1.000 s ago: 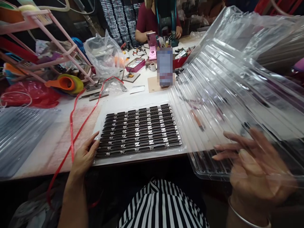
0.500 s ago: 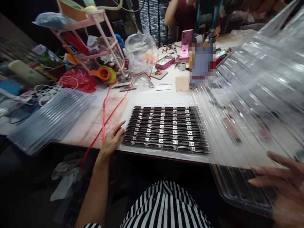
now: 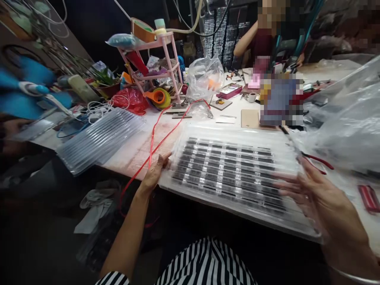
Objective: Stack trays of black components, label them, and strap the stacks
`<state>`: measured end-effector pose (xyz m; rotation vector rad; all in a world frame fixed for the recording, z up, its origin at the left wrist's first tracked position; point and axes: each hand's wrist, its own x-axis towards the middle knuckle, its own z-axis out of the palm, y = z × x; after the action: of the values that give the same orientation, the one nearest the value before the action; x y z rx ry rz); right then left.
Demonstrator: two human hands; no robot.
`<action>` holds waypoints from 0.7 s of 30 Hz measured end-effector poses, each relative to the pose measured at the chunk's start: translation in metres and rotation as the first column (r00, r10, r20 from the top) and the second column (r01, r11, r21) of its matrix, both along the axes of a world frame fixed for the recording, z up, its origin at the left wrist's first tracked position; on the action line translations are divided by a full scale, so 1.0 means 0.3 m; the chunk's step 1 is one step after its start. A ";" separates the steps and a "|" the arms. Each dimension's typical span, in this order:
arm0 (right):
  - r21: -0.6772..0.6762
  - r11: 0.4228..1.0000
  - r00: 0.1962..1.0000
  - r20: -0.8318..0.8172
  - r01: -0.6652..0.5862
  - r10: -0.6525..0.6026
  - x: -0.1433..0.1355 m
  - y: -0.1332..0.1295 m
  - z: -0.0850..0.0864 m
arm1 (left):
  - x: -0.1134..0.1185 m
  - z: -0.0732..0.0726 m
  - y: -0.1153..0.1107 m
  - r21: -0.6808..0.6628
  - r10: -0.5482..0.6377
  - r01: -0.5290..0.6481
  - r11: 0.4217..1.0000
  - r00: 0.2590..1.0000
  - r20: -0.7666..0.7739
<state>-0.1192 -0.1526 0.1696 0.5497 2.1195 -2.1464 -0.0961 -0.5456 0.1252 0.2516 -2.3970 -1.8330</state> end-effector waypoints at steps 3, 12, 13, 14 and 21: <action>0.041 0.998 0.997 0.061 -0.044 0.042 -0.027 -0.023 -0.004 | -0.005 -0.007 0.002 -0.063 -0.053 0.053 0.997 0.999 0.007; 0.104 0.992 0.998 0.013 -0.067 0.066 -0.072 0.037 -0.047 | -0.061 -0.009 0.026 -0.248 -0.065 0.070 0.966 0.997 0.030; 0.047 0.996 0.998 -0.006 -0.069 0.069 -0.069 0.034 -0.043 | -0.061 0.000 0.028 -0.227 -0.077 0.082 0.971 0.997 0.030; -0.014 0.998 0.997 -0.024 -0.068 0.068 -0.065 0.028 -0.038 | -0.060 0.009 0.028 -0.199 -0.088 0.093 0.976 0.996 0.033; -0.147 0.989 0.997 -0.079 -0.011 -0.001 -0.077 0.003 -0.016 | -0.044 0.037 0.018 -0.067 -0.022 0.026 0.997 0.998 0.063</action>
<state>-0.1422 -0.1518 0.1647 0.4529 1.9738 -2.3347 -0.1093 -0.5403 0.1363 0.2785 -2.5094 -1.7750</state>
